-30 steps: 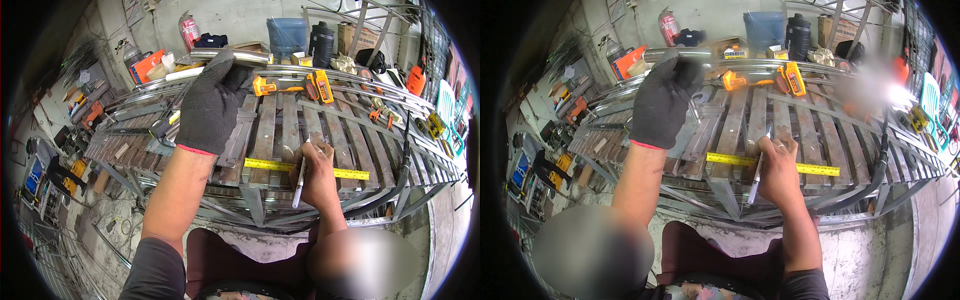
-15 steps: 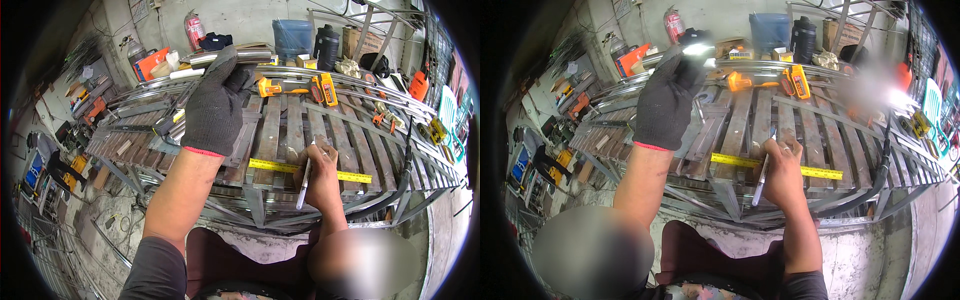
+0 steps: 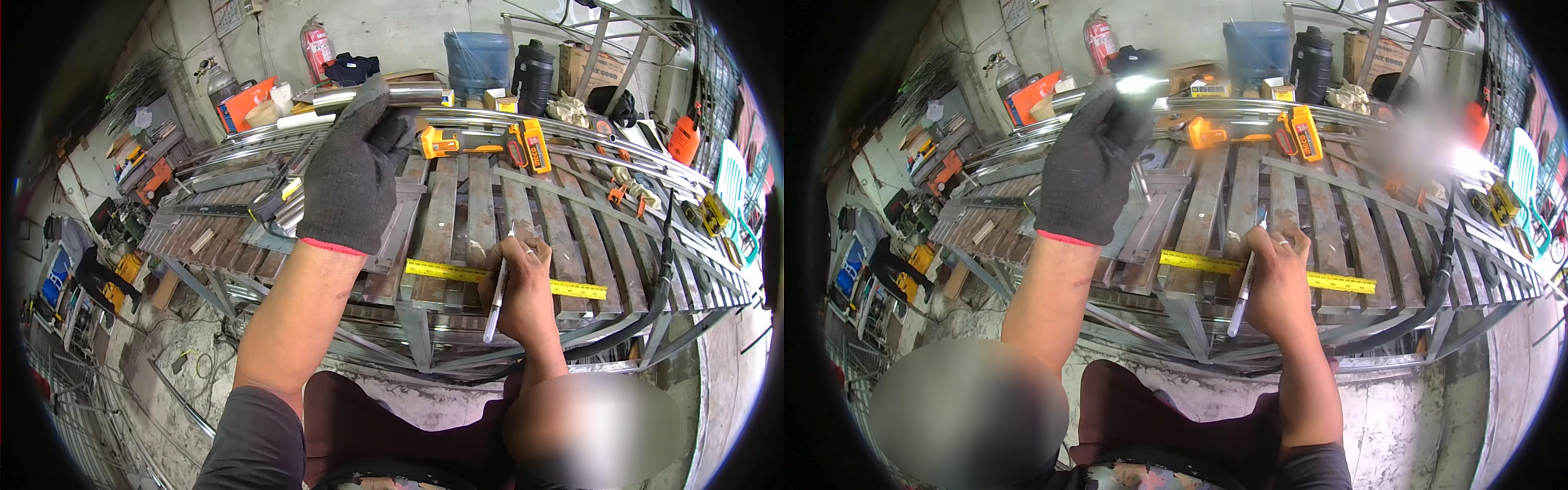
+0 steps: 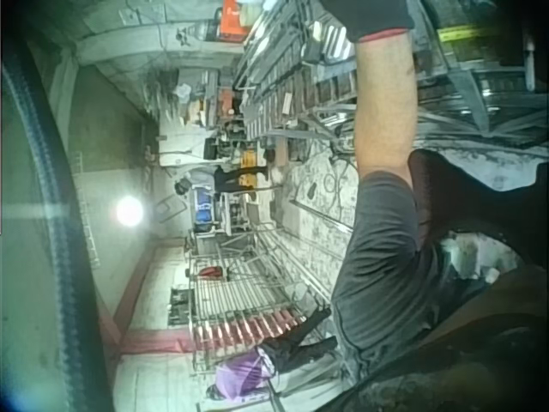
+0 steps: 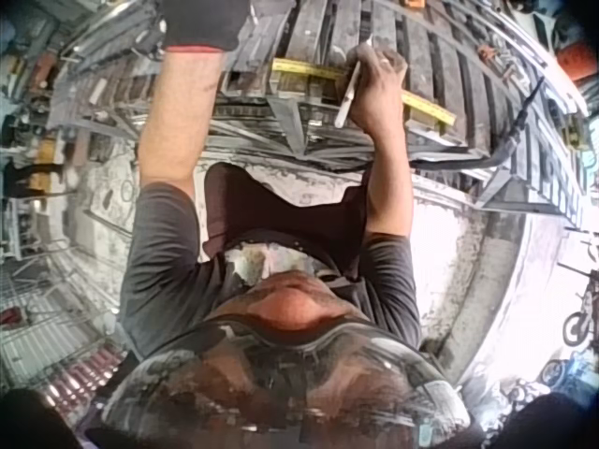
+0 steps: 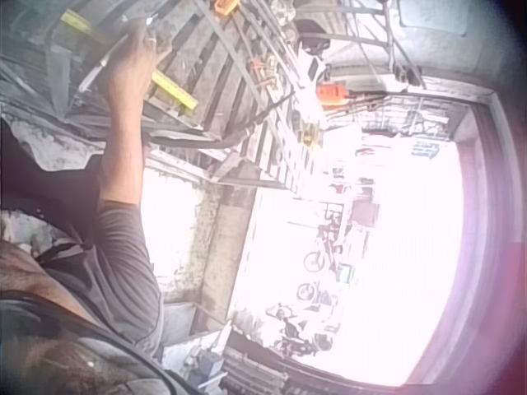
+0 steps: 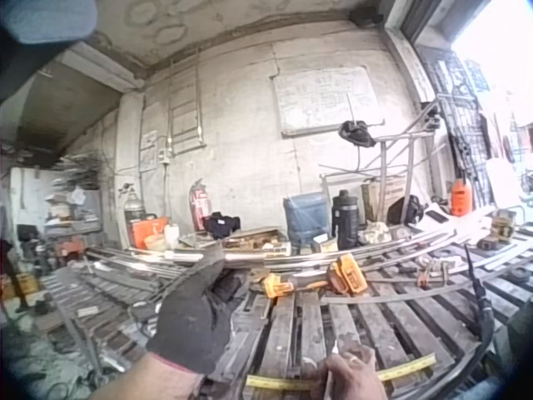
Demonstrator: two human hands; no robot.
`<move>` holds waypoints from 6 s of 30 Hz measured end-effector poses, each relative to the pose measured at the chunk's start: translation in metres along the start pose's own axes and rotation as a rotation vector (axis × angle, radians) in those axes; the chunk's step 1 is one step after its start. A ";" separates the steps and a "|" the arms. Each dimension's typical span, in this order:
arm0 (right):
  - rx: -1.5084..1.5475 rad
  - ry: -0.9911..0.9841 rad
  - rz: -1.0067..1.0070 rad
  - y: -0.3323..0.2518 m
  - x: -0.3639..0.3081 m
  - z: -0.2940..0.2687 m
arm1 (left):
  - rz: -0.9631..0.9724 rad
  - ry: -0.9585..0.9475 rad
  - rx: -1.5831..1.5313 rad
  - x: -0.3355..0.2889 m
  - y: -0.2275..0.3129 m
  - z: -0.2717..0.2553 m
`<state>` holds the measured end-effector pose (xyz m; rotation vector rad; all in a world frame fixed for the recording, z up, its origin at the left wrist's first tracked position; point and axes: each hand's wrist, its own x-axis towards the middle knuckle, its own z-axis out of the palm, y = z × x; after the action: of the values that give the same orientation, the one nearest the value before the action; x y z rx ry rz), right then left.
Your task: Measure and mark metal pieces using a tape measure and a marker.
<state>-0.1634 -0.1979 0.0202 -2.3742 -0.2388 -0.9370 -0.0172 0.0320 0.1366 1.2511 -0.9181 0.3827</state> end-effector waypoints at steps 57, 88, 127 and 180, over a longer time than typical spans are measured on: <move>0.281 0.196 0.138 -0.014 0.003 0.013 | 0.502 -0.683 0.583 -0.075 -0.078 -0.011; 0.124 0.162 0.220 -0.017 0.005 0.015 | 0.287 -0.674 0.729 -0.069 -0.047 -0.001; 0.538 0.265 -0.060 0.022 -0.005 0.013 | -0.448 -0.542 0.677 -0.070 -0.010 0.021; 0.119 0.169 -0.247 0.018 -0.001 0.018 | -0.247 -0.512 0.877 -0.084 -0.023 0.016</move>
<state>-0.1476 -0.2021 0.0004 -2.1754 -0.5160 -1.1955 -0.0578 0.0286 0.0576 2.3191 -1.0391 0.2712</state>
